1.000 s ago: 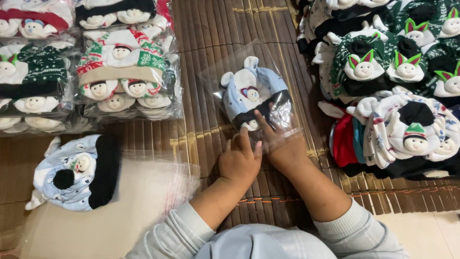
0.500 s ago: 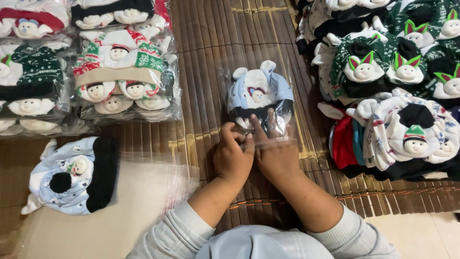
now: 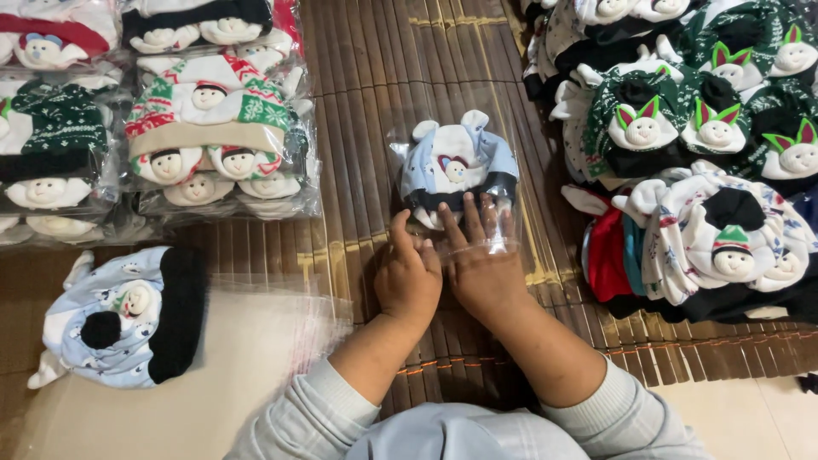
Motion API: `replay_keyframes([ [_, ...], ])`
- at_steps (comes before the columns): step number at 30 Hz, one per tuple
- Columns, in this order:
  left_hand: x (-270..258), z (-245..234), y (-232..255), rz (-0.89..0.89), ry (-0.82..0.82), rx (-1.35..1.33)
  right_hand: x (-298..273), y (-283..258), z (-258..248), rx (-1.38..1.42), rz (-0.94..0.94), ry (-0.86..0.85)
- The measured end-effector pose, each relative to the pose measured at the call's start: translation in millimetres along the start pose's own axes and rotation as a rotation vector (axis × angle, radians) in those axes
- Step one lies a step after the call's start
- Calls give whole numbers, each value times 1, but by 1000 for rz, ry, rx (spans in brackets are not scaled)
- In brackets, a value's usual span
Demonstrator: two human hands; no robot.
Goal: Packaging baby hats into individual plastic bags
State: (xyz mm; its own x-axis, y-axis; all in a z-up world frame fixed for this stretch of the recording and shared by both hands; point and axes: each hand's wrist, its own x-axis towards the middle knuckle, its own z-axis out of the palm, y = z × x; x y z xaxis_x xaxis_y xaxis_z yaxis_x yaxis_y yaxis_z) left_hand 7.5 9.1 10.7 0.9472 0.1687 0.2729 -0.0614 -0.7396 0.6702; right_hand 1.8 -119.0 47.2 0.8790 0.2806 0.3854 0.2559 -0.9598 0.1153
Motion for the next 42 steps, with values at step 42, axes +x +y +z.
replay_keyframes([
  [42,-1,3,-13,268,134,105,28,18,0,25,-41,-22],
])
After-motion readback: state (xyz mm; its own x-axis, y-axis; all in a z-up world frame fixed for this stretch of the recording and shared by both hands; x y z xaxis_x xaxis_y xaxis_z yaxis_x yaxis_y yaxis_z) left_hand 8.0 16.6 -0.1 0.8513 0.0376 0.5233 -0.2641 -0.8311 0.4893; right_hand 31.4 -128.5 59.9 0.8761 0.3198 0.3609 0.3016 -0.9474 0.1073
